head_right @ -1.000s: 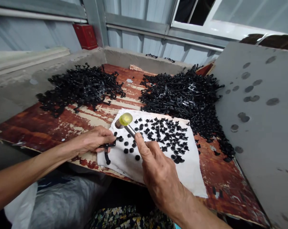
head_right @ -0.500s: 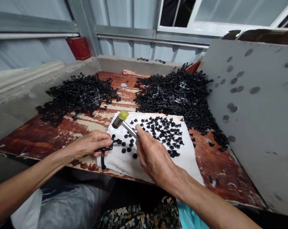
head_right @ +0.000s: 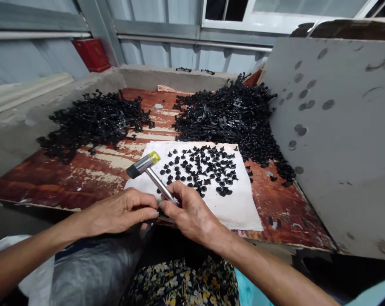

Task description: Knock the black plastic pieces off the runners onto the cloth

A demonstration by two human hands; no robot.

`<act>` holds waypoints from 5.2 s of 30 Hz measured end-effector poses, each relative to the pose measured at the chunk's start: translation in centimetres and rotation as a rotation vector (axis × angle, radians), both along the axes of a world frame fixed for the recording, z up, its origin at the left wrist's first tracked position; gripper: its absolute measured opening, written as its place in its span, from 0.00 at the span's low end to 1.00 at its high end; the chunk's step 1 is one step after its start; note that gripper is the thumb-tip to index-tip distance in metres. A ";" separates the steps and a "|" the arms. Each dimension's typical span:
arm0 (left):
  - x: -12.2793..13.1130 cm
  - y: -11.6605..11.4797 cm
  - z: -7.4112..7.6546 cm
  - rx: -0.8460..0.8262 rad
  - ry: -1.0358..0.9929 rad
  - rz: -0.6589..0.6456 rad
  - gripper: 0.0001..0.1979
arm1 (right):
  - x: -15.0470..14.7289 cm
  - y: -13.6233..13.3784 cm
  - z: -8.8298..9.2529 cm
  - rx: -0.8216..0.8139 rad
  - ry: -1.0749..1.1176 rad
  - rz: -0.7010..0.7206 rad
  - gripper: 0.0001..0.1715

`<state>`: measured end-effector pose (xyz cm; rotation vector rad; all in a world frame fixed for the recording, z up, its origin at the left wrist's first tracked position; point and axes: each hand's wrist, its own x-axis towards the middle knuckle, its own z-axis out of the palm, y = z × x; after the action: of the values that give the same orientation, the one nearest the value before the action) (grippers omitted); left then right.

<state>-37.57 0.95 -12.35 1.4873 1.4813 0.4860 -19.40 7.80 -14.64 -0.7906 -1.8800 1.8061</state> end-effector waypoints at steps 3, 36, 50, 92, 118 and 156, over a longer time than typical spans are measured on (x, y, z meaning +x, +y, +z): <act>-0.3 -1.3 -0.9 0.141 -0.069 0.374 0.14 | 0.2 -0.2 0.4 -0.137 0.007 -0.095 0.10; -0.9 1.1 -2.1 -0.239 -0.525 0.840 0.13 | 5.3 -0.3 -2.9 -0.128 -0.051 -0.438 0.17; -1.2 1.1 -2.4 -0.224 -0.501 0.819 0.14 | 5.3 -0.1 -3.0 -0.135 -0.075 -0.444 0.17; -0.9 1.8 -1.8 -0.235 -0.373 0.831 0.09 | 5.5 -0.1 -2.3 0.078 -0.155 -0.348 0.13; -1.7 1.6 -2.8 -0.127 -0.315 0.699 0.14 | 4.7 -1.3 -1.1 1.262 -0.329 -0.012 0.41; -1.2 2.3 -1.0 -0.137 -0.212 0.699 0.10 | 4.5 -1.5 -1.6 1.282 -0.386 0.000 0.41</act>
<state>-38.73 3.20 -13.36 0.7514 1.7982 0.9017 -14.93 6.34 -16.21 -0.5998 -2.6459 0.1572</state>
